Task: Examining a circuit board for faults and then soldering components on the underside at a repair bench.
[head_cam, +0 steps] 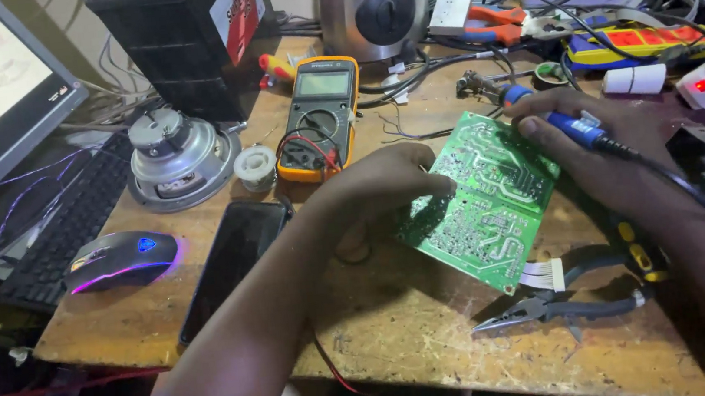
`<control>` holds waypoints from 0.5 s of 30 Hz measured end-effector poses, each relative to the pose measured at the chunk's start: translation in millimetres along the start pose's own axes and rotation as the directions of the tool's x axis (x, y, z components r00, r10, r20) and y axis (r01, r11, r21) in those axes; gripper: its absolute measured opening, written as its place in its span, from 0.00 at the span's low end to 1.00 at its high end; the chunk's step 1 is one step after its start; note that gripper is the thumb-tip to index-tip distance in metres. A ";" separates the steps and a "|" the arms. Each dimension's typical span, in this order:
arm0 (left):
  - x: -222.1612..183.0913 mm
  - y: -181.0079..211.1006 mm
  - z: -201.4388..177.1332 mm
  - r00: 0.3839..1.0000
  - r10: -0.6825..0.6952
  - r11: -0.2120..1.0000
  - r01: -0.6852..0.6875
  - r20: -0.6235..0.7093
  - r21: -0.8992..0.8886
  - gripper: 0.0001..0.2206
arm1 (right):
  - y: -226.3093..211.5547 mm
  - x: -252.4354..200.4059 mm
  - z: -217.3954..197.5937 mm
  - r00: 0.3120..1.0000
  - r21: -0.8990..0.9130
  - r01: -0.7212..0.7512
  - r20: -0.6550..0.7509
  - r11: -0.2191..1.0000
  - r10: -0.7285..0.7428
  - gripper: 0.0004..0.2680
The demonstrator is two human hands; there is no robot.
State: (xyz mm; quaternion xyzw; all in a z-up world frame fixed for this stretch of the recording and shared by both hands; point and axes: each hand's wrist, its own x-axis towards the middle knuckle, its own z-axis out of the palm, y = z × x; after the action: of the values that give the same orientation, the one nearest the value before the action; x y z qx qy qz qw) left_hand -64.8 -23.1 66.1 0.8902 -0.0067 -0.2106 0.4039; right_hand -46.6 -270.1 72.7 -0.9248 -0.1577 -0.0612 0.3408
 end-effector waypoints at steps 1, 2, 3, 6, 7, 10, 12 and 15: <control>14.5 -4.4 0.2 1.000 0.000 1.000 0.000 0.001 -0.001 0.13 | 0.6 -1.5 -2.1 1.000 -0.001 -0.001 0.000 1.000 0.001 0.11; 27.6 -10.5 -0.5 1.000 0.004 1.000 -0.004 -0.021 -0.012 0.10 | 0.3 -2.0 -2.4 0.999 -0.009 0.007 -0.032 1.000 -0.007 0.10; 40.4 -17.2 -1.3 0.999 0.008 1.000 -0.009 -0.042 -0.024 0.10 | -0.2 -2.7 -2.5 0.998 -0.016 0.014 -0.064 1.000 -0.015 0.10; 44.2 -24.8 -1.5 0.979 0.051 0.901 -0.131 -0.197 -0.413 0.15 | 0.8 -5.8 -4.9 0.989 -0.021 0.001 -0.146 1.000 -0.004 0.07; 42.7 -25.5 -6.8 0.979 0.046 0.901 -0.126 -0.199 -0.416 0.15 | -2.4 -6.3 -5.1 0.990 -0.019 0.003 -0.140 1.000 -0.005 0.07; 33.8 -20.7 -20.1 0.940 0.098 0.871 -0.240 -0.326 -0.429 0.13 | -5.3 -8.6 -8.2 0.979 0.001 0.012 -0.204 1.000 -0.011 0.08; 17.1 -15.6 -27.0 0.902 0.072 0.776 -0.319 -0.426 -0.544 0.11 | -1.7 -9.6 -8.0 0.962 0.064 0.097 -0.262 0.993 -0.077 0.07; 44.5 -31.0 -21.2 0.777 0.146 0.775 -0.475 -0.612 -0.417 0.09 | -13.6 -16.0 -6.6 0.970 0.271 0.036 -0.241 0.962 0.031 0.06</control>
State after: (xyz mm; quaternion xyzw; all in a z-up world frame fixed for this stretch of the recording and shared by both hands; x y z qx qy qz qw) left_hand -21.1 4.8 39.7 0.7422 0.0158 0.1329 0.6567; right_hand -66.3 -268.6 82.5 -0.8542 -0.1228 -0.1522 0.4819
